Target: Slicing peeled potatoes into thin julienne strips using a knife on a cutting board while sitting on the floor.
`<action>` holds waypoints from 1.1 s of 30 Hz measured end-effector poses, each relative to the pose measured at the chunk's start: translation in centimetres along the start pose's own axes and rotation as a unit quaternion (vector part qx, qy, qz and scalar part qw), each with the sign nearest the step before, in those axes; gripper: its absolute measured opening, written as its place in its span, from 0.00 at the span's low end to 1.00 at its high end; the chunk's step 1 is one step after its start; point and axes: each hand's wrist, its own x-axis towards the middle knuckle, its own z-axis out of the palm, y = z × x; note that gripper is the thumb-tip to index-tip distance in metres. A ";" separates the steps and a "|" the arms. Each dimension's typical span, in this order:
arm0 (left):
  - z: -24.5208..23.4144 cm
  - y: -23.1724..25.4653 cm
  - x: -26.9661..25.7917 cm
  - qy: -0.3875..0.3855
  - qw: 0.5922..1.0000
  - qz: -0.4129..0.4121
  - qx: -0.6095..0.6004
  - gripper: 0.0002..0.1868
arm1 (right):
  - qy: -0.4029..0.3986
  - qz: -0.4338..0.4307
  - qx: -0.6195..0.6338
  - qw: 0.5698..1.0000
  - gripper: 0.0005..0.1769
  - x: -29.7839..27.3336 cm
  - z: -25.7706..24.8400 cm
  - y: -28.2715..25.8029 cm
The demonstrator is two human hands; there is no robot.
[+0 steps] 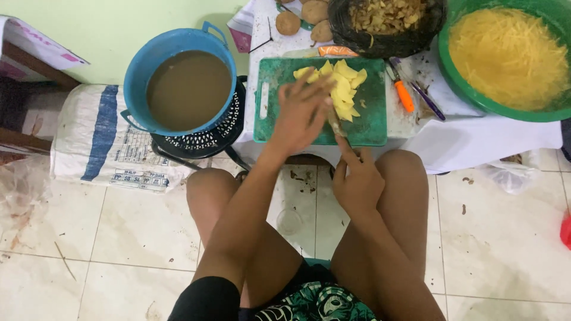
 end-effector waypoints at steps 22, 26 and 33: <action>0.7 -5.6 -4.3 0.002 0.952 -0.198 0.234 0.08 | -0.196 0.235 0.346 0.887 0.28 0.8 0.2 -2.6; 0.4 -3.2 -3.5 0.036 0.951 -0.267 0.149 0.10 | -0.214 0.214 0.361 0.882 0.29 0.6 1.0 -3.4; 0.4 -2.8 -3.1 0.058 0.943 -0.326 -0.030 0.14 | -0.235 0.173 0.352 0.889 0.31 0.1 2.5 -4.2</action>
